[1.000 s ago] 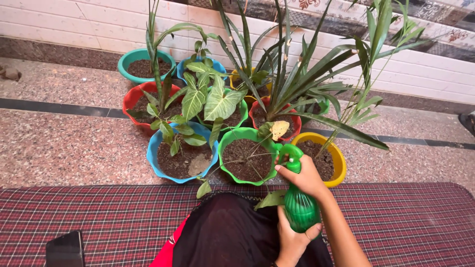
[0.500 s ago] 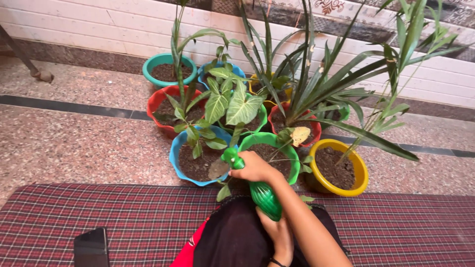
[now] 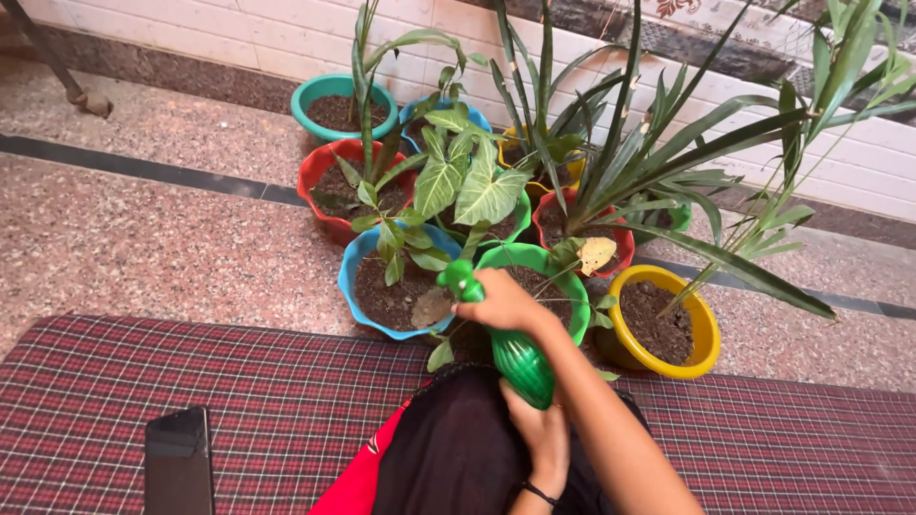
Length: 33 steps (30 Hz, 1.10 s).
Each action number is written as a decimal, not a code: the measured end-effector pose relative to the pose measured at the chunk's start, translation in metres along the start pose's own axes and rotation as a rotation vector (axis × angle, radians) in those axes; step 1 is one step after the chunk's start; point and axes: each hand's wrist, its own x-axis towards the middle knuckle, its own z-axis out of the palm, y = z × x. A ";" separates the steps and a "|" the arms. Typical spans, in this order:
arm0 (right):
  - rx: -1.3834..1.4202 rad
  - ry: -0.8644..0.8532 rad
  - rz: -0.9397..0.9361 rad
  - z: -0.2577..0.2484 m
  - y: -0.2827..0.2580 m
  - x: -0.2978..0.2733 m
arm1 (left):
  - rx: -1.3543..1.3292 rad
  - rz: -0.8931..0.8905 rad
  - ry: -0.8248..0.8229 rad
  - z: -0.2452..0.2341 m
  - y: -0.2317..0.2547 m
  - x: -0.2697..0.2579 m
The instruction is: The person sits on a mat and uses a green spray bottle to mist water onto several potted plants arranged on the floor. The person sprays the leaves and soil of each plant in sequence.
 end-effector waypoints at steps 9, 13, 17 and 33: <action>0.147 0.419 -0.066 -0.038 -0.014 0.047 | -0.150 -0.039 -0.118 -0.010 0.064 0.064; 0.081 0.493 -0.011 -0.027 -0.003 0.079 | -0.326 -0.061 -0.155 -0.020 0.070 0.085; -0.051 0.478 0.056 -0.012 0.012 0.102 | -0.386 -0.105 -0.090 -0.029 0.067 0.098; 0.116 0.395 0.097 -0.018 0.017 0.086 | -0.430 -0.072 -0.135 -0.023 0.069 0.091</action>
